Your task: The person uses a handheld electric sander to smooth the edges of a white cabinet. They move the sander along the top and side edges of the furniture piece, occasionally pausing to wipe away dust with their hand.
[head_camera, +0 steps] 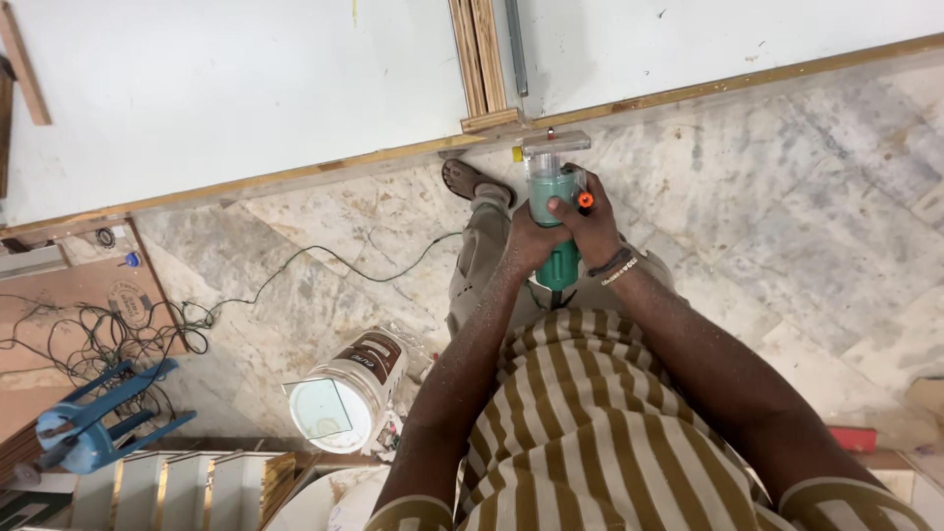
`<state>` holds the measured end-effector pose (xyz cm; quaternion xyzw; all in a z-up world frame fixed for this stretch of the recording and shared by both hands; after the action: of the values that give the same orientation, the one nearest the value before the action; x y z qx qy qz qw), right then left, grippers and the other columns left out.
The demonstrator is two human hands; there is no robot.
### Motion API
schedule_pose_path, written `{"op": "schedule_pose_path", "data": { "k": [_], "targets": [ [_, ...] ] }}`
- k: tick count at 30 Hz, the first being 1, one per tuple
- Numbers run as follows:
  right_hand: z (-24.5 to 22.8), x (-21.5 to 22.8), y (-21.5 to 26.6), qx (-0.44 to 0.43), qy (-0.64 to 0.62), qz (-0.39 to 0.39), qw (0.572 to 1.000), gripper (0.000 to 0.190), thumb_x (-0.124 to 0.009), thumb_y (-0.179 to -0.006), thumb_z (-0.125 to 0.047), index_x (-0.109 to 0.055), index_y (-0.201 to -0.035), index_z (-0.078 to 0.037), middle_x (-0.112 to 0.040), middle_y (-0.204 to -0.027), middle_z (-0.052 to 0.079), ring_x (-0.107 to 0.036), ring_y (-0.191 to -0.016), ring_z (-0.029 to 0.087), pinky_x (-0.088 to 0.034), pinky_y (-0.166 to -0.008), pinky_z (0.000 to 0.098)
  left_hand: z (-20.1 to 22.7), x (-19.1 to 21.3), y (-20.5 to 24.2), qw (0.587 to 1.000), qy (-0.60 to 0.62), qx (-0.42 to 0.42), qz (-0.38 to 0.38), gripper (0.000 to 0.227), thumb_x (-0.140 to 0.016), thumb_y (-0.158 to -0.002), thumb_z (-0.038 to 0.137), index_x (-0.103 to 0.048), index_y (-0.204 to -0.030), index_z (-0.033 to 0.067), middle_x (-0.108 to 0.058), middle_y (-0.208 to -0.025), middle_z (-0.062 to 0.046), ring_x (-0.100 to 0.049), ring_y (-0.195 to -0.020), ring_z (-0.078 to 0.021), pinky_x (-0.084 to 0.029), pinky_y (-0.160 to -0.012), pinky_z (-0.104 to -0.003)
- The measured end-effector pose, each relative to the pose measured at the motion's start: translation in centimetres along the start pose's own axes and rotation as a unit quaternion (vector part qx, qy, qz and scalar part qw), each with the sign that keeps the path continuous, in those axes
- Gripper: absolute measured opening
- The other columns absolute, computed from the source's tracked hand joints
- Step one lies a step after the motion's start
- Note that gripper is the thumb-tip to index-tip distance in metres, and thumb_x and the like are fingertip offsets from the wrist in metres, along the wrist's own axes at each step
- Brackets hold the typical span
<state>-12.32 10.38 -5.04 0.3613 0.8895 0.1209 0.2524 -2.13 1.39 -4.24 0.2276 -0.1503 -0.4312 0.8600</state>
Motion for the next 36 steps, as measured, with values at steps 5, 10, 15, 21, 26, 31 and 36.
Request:
{"op": "schedule_pose_path", "data": {
  "k": [5, 10, 15, 21, 26, 31, 36],
  "targets": [
    [-1.3, -1.5, -0.1, 0.005, 0.064, 0.025, 0.998, 0.07, -0.082, -0.091, -0.023, -0.048, -0.148, 0.0, -0.062, -0.134, 0.01, -0.06, -0.122, 0.017, -0.053, -0.103, 0.0323, 0.2, 1.1, -0.7, 0.999, 0.035, 0.006, -0.02, 0.056, -0.081, -0.074, 0.02, -0.063, -0.121, -0.004, -0.073, -0.107, -0.013, -0.072, -0.096, -0.0205, -0.061, -0.08, -0.036],
    [-2.4, -2.7, 0.0, -0.013, 0.085, 0.024, 0.996, 0.074, -0.081, -0.091, -0.029, -0.046, -0.15, -0.001, -0.062, -0.135, 0.011, -0.061, -0.123, 0.018, -0.053, -0.102, 0.0331, -0.1, 2.1, -0.5, 0.999, 0.033, 0.022, -0.027, 0.054, -0.076, -0.074, 0.017, -0.064, -0.122, -0.0038, -0.073, -0.109, -0.014, -0.073, -0.098, -0.0224, -0.06, -0.081, -0.036],
    [-3.0, -3.2, -0.1, -0.014, 0.102, 0.028, 0.994, 0.072, -0.08, -0.092, -0.029, -0.046, -0.15, -0.002, -0.063, -0.135, 0.012, -0.062, -0.124, 0.019, -0.055, -0.102, 0.0338, 1.1, 2.3, -0.4, 0.998, 0.021, 0.036, -0.037, 0.051, -0.075, -0.078, 0.017, -0.064, -0.123, -0.0039, -0.073, -0.107, -0.014, -0.072, -0.097, -0.022, -0.06, -0.082, -0.036],
    [-2.0, -2.8, -0.8, -0.02, 0.122, 0.039, 0.992, 0.07, -0.08, -0.092, -0.028, -0.046, -0.148, -0.002, -0.064, -0.132, 0.012, -0.063, -0.121, 0.019, -0.055, -0.101, 0.0347, 1.5, 2.1, -0.7, 0.994, 0.056, 0.087, -0.041, 0.045, -0.073, -0.077, 0.014, -0.065, -0.117, -0.0069, -0.073, -0.101, -0.013, -0.072, -0.09, -0.0208, -0.06, -0.076, -0.034],
    [-0.8, -2.4, -1.3, -0.023, 0.112, 0.044, 0.992, 0.071, -0.081, -0.091, -0.03, -0.046, -0.147, -0.002, -0.064, -0.13, 0.012, -0.063, -0.119, 0.019, -0.056, -0.099, 0.0347, 0.4, 2.1, -1.1, 0.995, 0.048, 0.086, -0.036, 0.043, -0.072, -0.079, 0.013, -0.065, -0.115, -0.0081, -0.073, -0.099, -0.013, -0.071, -0.087, -0.0188, -0.06, -0.074, -0.032],
    [-0.4, -2.4, -1.4, -0.032, 0.087, 0.042, 0.995, 0.072, -0.081, -0.091, -0.031, -0.045, -0.147, -0.003, -0.062, -0.13, 0.013, -0.062, -0.12, 0.02, -0.055, -0.1, 0.0348, -1.1, 2.2, -1.3, 0.992, 0.072, 0.096, -0.027, 0.047, -0.077, -0.078, 0.015, -0.064, -0.119, -0.0055, -0.073, -0.104, -0.011, -0.07, -0.091, -0.0168, -0.059, -0.077, -0.031],
    [-0.7, -2.1, -1.8, -0.022, 0.148, 0.049, 0.988, 0.071, -0.082, -0.09, -0.034, -0.047, -0.145, -0.004, -0.063, -0.128, 0.012, -0.063, -0.118, 0.02, -0.055, -0.099, 0.035, -2.4, 2.2, -1.8, 0.99, 0.099, 0.095, -0.031, 0.047, -0.077, -0.08, 0.015, -0.066, -0.121, -0.0057, -0.072, -0.106, -0.011, -0.07, -0.093, -0.0178, -0.059, -0.078, -0.032]
  ]
}}
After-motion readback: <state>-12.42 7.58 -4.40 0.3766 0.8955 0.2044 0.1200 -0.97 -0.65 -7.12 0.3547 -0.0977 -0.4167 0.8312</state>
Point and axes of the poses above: each hand's wrist, its own y-axis away from the middle knuckle, its own x-axis out of the back of the hand, z = x × y, the point moved 4 cm from there along -y, towards the middle knuckle
